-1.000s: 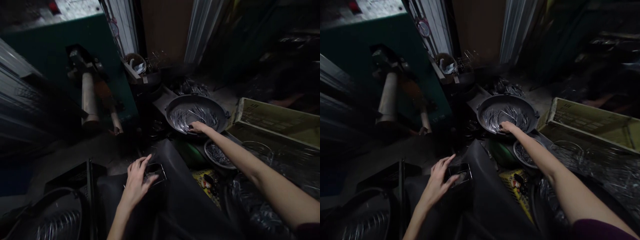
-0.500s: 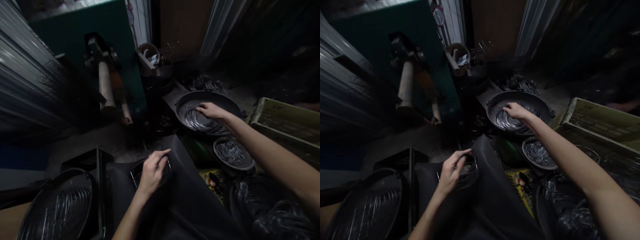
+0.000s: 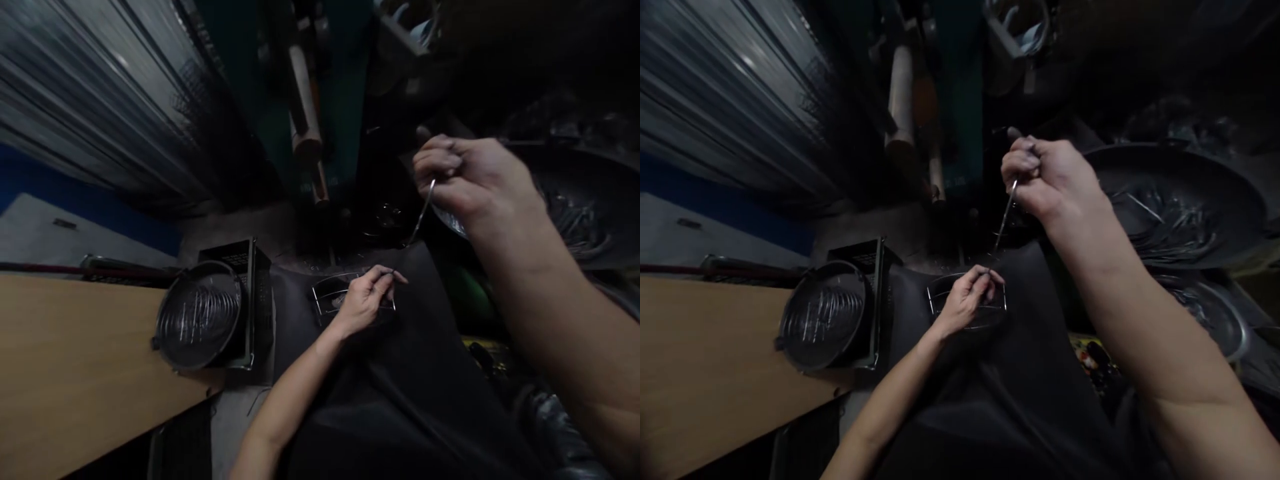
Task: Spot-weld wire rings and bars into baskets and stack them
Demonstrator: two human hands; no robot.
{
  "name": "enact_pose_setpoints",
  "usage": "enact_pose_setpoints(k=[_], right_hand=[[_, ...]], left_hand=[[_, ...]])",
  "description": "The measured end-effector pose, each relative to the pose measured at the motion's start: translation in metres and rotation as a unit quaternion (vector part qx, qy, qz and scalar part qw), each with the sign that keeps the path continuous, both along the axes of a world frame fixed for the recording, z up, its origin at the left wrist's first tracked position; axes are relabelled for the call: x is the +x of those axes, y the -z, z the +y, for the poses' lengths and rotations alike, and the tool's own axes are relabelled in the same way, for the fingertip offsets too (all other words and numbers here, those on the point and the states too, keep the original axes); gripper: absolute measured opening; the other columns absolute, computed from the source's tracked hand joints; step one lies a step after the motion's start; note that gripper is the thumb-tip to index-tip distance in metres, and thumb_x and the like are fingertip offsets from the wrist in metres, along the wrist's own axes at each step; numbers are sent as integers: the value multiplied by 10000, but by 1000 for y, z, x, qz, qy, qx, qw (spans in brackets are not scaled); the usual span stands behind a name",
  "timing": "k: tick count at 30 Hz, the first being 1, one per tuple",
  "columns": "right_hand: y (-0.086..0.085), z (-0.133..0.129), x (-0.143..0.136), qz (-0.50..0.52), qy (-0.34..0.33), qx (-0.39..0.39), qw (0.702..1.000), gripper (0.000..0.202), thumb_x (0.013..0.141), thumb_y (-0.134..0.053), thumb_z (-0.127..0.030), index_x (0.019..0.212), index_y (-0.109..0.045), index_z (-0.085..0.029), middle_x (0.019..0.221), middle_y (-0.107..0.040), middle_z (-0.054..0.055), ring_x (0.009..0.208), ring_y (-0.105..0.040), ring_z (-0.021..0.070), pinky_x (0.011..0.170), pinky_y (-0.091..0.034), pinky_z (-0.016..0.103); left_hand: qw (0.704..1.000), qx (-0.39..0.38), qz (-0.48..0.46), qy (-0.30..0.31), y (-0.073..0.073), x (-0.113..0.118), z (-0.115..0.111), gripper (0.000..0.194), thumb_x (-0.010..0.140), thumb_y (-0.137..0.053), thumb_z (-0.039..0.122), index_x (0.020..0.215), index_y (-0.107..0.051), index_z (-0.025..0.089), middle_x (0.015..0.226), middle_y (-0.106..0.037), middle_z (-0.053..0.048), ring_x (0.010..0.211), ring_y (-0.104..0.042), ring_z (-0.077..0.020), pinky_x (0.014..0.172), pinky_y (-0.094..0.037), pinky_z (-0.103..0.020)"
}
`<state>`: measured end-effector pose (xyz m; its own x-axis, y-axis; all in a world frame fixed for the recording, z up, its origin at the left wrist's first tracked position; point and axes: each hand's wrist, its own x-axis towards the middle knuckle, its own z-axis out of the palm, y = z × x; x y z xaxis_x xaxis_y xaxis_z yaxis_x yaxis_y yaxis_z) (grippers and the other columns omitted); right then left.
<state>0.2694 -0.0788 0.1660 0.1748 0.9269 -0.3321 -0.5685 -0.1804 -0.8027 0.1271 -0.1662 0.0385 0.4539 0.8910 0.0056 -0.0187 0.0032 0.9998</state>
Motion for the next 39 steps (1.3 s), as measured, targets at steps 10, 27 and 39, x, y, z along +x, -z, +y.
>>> enact_pose_setpoints(k=[10, 27, 39], right_hand=[[118, -44, -53, -342, -214, 89, 911, 204, 895, -549, -296, 762, -606, -152, 689, -578, 21, 575, -513, 98, 500, -402, 191], [100, 39, -71, -185, -221, 36, 957, 138, 851, -610, -240, 915, -523, -155, 552, -453, -61, 378, -335, 38, 336, -221, 140], [95, 72, -72, -210, -183, 77, 957, 228, 830, -608, -347, 845, -440, -193, 528, -441, -73, 375, -331, 49, 346, -211, 146]], left_hand=[[974, 79, 184, -103, 0, -75, -3, 447, 858, -531, 462, 1221, -520, 202, 1179, -591, -97, 1076, -558, -214, 922, -435, -352], [893, 346, 208, -198, 44, -93, 50, 796, 684, -628, 191, 1323, -154, 215, 1074, -546, -79, 1031, -560, -209, 975, -421, -435], [890, 393, 138, -187, 30, -89, 93, 811, 679, -626, 172, 1319, -130, 214, 1041, -536, -65, 962, -605, -190, 955, -452, -421]])
